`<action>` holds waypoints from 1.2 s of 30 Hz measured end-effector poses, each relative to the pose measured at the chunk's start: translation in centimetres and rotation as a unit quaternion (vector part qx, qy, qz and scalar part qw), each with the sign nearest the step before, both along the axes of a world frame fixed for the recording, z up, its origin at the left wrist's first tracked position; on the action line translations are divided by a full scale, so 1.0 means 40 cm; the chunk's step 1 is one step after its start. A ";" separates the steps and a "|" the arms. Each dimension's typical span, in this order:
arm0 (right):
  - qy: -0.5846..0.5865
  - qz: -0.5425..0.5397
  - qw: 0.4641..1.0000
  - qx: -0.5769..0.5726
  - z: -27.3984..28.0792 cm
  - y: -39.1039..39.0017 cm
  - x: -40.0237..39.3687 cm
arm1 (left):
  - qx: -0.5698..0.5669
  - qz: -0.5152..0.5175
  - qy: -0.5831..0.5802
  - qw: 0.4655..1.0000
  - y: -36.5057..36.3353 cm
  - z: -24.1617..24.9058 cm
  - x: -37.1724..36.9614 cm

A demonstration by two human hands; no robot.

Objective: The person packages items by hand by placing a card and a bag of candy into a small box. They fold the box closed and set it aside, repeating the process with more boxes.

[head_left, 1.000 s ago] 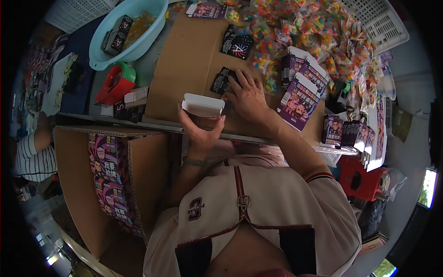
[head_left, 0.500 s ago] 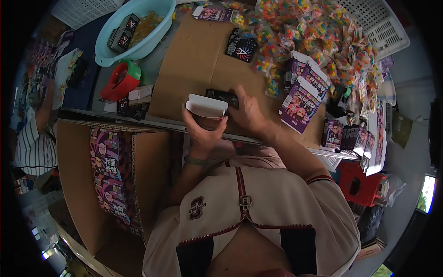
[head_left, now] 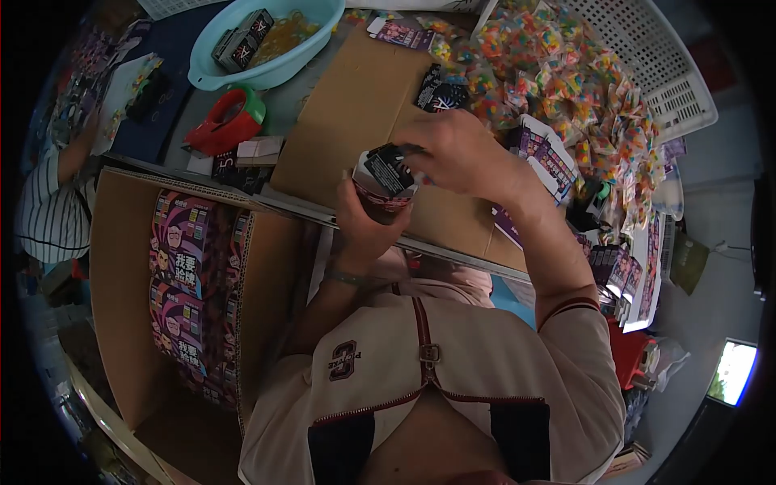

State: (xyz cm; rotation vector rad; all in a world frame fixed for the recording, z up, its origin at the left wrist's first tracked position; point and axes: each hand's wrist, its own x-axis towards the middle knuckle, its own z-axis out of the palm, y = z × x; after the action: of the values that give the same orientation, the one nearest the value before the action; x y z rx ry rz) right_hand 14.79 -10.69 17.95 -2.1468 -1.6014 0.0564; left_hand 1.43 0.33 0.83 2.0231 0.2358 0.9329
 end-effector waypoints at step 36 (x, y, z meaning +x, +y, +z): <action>-0.023 0.014 0.998 0.061 -0.116 0.004 -0.065 | 0.048 0.040 -0.041 0.997 -0.003 -0.012 0.008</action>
State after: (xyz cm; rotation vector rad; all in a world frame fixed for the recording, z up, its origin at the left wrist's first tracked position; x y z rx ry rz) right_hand 12.17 -10.52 13.33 -2.0454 -1.6180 -0.0797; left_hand 1.74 0.20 0.33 2.0696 0.2326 1.0936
